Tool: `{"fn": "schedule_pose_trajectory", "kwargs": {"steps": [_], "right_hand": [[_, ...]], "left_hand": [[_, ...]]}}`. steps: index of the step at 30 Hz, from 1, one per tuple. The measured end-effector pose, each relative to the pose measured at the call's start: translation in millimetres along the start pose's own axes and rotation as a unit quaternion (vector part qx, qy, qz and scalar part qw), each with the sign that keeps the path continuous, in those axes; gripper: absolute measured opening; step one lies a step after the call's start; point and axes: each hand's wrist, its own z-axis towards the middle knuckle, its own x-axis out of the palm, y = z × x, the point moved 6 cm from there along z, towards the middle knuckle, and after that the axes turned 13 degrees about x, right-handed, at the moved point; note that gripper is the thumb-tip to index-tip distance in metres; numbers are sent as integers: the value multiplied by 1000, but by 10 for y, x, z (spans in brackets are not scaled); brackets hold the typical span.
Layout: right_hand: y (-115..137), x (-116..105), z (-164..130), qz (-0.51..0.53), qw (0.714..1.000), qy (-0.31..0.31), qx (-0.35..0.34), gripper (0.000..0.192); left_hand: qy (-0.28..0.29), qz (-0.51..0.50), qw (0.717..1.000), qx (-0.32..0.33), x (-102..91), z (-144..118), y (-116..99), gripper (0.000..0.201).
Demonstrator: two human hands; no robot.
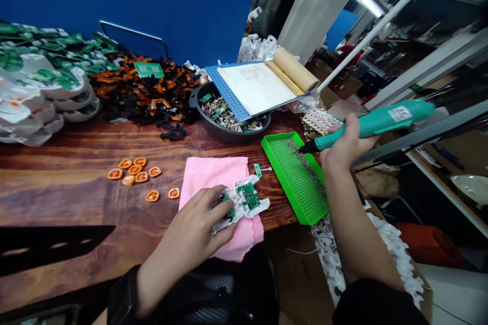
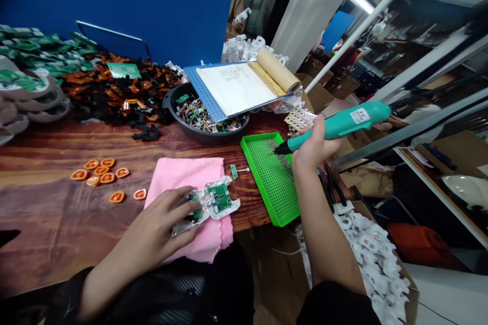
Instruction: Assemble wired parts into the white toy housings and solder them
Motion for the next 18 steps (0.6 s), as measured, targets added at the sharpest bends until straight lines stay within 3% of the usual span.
{"fn": "schedule_pose_trajectory", "kwargs": {"steps": [5,9,18], "right_hand": [[218,51,-629,23,984,130,117,29],[239,81,-1078,4,966,203,162,27],[190,58,-1290,-5,955,248,162,22]], "left_hand": [[3,-6,1000,-5,0,11,-14,21],[14,-5,1000,-3,1,10,-21,21],[3,-5,1000,-3,-11,18,-15,20]]}}
